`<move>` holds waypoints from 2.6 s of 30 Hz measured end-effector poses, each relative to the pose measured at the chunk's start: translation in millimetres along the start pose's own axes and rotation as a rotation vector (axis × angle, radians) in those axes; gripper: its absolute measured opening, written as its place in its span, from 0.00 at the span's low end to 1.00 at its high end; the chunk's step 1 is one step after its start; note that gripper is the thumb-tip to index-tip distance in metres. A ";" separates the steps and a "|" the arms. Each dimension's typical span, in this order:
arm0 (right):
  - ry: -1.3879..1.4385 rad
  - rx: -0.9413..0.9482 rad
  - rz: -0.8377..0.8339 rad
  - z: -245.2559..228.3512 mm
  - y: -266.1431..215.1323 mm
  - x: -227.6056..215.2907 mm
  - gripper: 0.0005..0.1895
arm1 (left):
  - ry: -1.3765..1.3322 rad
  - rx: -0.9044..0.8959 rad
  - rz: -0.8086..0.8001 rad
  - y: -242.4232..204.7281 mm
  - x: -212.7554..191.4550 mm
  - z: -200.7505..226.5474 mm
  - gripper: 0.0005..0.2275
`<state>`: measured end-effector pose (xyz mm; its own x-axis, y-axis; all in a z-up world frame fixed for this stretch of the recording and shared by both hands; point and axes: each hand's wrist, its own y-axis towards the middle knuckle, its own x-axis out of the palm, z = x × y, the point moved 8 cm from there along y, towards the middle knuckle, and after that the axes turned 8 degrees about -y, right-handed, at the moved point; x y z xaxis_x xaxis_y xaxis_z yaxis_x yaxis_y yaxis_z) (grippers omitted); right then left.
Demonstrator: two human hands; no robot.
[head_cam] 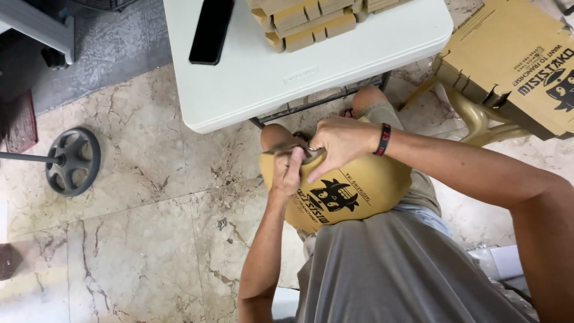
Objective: The person repeatedly picks up stacks of flat cardboard boxes from a chair and places them onto a white table. They handle the boxes by hand, aligning them into a growing pile on the table throughout the clip.
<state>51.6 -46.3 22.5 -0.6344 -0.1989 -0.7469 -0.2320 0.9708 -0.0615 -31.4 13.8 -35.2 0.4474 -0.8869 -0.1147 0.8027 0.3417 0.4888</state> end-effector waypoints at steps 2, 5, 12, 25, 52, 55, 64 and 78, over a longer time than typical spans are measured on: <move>-0.188 0.122 0.002 10.4 3.7 -2.5 0.36 | 0.242 -0.377 -0.020 4.2 -12.3 2.0 0.31; -0.377 0.223 0.008 -1.2 12.2 -4.9 0.32 | 0.520 -0.446 -0.043 21.6 -8.3 61.0 0.32; -0.518 0.193 0.092 -10.9 12.4 4.7 0.36 | 0.579 -0.515 0.073 2.6 -21.9 38.9 0.28; -0.227 -0.023 -0.004 -29.8 22.6 5.2 0.33 | 0.148 -0.090 0.211 -44.2 -39.3 -23.8 0.28; -0.423 0.191 -0.045 -4.3 6.7 1.4 0.30 | 0.420 0.302 0.249 -29.7 3.9 79.5 0.22; -0.429 0.153 -0.028 -7.2 5.7 6.7 0.34 | 0.494 0.440 0.140 -59.6 85.2 121.9 0.17; -0.620 0.257 -0.065 18.9 12.0 24.8 0.39 | 0.298 0.100 -0.187 -65.0 143.6 153.0 0.23; -0.689 0.273 -0.065 10.7 9.7 15.8 0.39 | 0.663 0.055 0.002 -85.8 70.1 124.8 0.33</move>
<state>47.2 -38.6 3.0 0.0016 -0.2149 -0.9766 -0.0045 0.9766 -0.2149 -118.1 -116.5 22.8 0.6111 -0.5011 -0.6127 0.7879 0.3115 0.5312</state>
